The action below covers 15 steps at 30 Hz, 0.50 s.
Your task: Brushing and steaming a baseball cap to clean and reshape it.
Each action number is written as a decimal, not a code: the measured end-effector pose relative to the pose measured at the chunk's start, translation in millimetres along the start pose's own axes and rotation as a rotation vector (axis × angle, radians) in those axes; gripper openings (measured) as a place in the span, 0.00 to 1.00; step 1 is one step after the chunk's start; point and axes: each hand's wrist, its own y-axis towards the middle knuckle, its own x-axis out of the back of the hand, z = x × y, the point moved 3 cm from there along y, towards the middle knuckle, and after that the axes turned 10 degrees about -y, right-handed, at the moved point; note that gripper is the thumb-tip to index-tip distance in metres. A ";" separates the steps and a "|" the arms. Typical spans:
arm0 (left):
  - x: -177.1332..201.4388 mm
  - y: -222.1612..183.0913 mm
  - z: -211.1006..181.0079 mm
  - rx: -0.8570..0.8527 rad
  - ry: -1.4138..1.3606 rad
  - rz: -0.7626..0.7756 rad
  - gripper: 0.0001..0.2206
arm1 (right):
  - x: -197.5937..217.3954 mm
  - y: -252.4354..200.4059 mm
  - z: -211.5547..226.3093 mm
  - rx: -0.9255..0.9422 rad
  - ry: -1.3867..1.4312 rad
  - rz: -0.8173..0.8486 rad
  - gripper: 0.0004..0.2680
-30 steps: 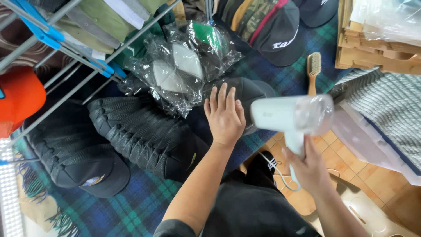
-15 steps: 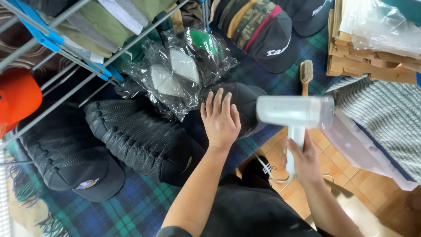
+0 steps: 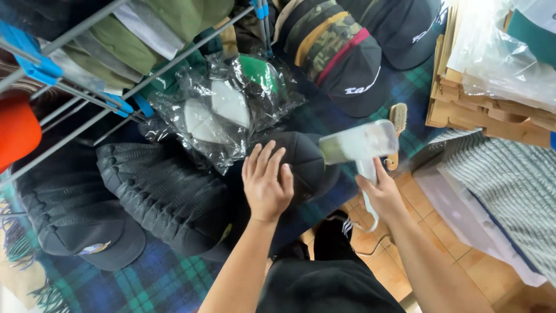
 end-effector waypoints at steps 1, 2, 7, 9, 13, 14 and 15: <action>0.5 1.0 0.4 0.006 0.007 -0.001 0.14 | 0.6 9.1 12.6 0.000 -0.003 0.009 0.30; 1.7 1.9 0.9 0.019 -0.013 -0.022 0.13 | 0.9 18.1 25.9 0.023 -0.036 0.020 0.30; -7.5 -77.9 33.4 0.244 -0.276 -0.211 0.14 | 0.2 89.3 -19.4 0.177 0.143 0.041 0.25; -19.8 -180.3 55.2 0.946 -0.304 -0.488 0.09 | -4.7 121.9 -76.3 0.017 0.379 0.027 0.15; -87.6 -211.9 -7.2 1.344 -0.360 -0.064 0.12 | -15.7 142.3 -96.8 -0.026 0.451 0.127 0.12; -109.7 -198.5 -22.3 1.418 -0.592 -0.073 0.14 | -22.1 148.0 -99.6 -0.019 0.470 0.161 0.11; -128.8 -187.5 -39.7 1.485 -0.825 -0.078 0.16 | -28.4 148.7 -105.3 -0.021 0.489 0.194 0.10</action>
